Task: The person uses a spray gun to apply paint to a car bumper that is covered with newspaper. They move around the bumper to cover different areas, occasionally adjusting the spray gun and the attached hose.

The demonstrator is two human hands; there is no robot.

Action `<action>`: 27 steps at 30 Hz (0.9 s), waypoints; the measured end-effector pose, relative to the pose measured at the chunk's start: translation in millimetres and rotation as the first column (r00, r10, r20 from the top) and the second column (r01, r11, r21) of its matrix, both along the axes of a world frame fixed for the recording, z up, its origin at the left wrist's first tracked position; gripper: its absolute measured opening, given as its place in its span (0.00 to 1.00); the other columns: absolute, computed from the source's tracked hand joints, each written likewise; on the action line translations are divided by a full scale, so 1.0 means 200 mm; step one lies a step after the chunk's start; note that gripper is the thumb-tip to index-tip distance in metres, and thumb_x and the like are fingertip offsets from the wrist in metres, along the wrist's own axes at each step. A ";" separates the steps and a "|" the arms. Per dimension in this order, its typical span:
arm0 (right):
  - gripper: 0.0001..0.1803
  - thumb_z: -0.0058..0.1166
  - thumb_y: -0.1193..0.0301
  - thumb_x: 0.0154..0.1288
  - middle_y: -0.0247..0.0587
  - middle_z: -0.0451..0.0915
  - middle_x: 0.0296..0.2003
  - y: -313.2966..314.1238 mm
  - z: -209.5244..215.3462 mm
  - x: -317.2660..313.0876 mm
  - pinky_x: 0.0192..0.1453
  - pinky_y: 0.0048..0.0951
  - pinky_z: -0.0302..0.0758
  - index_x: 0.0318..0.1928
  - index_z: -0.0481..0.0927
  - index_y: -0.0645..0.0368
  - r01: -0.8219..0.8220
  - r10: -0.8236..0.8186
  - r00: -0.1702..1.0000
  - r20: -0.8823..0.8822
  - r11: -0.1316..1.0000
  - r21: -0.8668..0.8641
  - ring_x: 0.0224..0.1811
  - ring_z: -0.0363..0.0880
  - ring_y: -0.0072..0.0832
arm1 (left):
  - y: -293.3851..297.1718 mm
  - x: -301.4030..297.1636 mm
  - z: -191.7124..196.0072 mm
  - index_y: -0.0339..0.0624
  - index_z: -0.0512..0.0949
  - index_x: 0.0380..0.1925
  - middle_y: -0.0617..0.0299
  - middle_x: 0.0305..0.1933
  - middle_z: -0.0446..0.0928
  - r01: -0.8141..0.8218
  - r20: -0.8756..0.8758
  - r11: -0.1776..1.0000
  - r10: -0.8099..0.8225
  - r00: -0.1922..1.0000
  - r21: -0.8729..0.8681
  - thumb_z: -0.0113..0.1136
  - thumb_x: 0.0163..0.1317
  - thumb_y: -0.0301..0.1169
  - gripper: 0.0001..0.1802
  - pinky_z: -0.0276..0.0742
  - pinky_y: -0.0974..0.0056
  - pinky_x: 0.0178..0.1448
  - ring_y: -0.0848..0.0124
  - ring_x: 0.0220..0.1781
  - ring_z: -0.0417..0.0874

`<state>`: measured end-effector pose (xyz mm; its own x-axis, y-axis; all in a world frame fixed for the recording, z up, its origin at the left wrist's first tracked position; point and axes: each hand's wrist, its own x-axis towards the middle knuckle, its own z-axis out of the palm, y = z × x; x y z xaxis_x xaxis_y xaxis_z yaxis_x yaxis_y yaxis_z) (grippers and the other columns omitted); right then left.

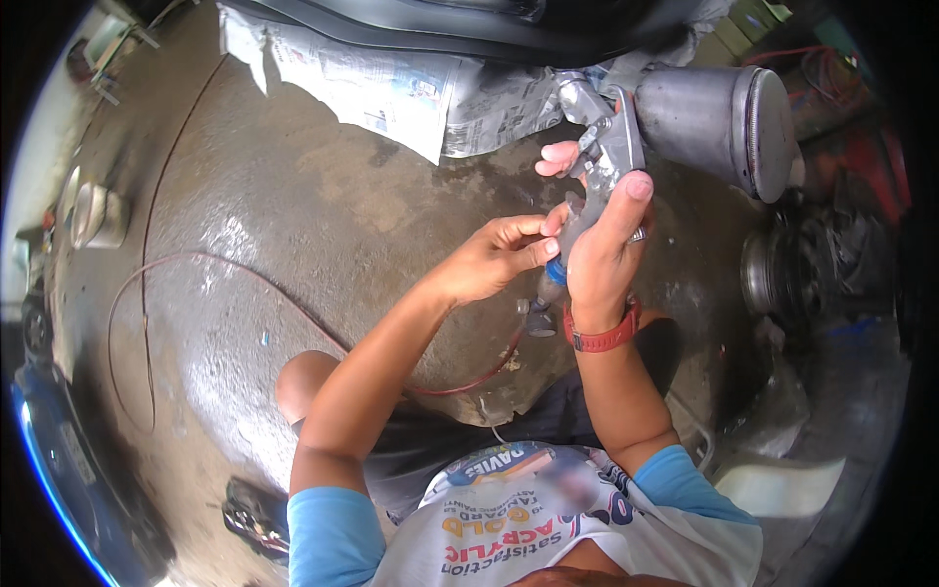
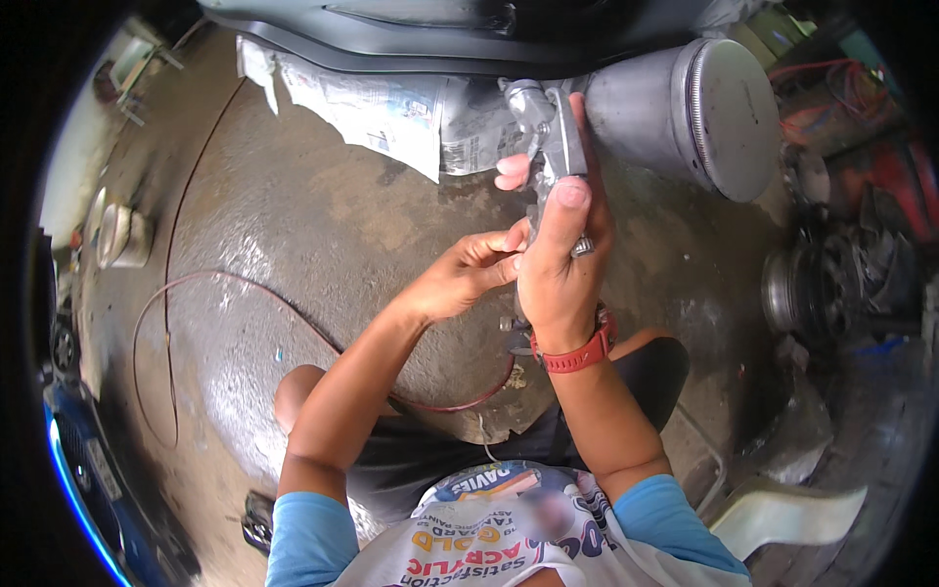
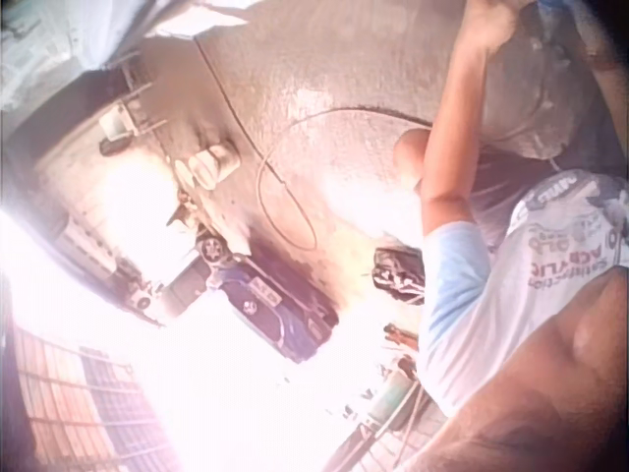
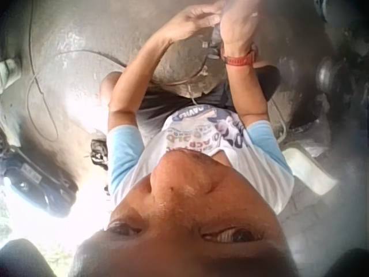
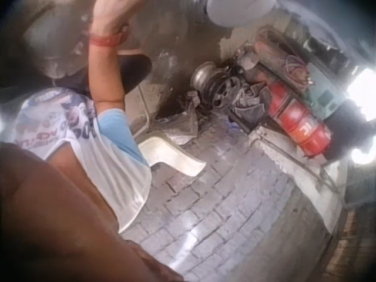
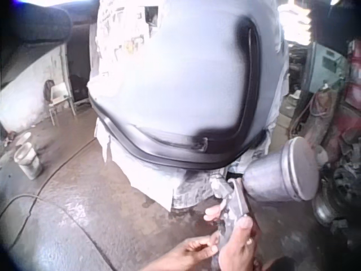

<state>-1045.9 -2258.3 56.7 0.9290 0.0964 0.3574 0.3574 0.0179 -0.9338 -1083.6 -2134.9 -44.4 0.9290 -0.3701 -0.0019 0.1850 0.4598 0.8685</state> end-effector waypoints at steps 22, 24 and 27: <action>0.36 0.47 0.47 0.88 0.42 0.86 0.37 0.76 0.15 -0.21 0.47 0.33 0.82 0.82 0.70 0.58 0.530 -0.516 0.847 0.130 0.797 -0.289 0.38 0.84 0.26 | 0.55 0.08 -0.16 0.43 0.78 0.70 0.60 0.68 0.82 0.202 -0.001 0.974 -0.203 0.979 0.105 0.48 0.84 0.62 0.36 0.74 0.59 0.73 0.69 0.65 0.81; 0.36 0.47 0.47 0.88 0.42 0.85 0.36 0.75 0.13 -0.22 0.47 0.33 0.82 0.83 0.69 0.57 0.571 -0.551 0.820 0.157 0.768 -0.290 0.38 0.84 0.26 | 0.57 0.07 -0.14 0.44 0.79 0.69 0.61 0.68 0.82 0.188 0.004 0.976 -0.190 0.982 0.106 0.50 0.84 0.61 0.35 0.74 0.60 0.73 0.70 0.64 0.81; 0.36 0.46 0.47 0.88 0.43 0.85 0.36 0.76 0.09 -0.22 0.48 0.33 0.83 0.83 0.69 0.56 0.588 -0.556 0.809 0.190 0.764 -0.265 0.38 0.85 0.26 | 0.63 0.07 -0.14 0.46 0.79 0.70 0.64 0.66 0.84 0.142 -0.004 0.980 -0.143 0.990 0.140 0.50 0.85 0.60 0.33 0.74 0.62 0.72 0.74 0.62 0.81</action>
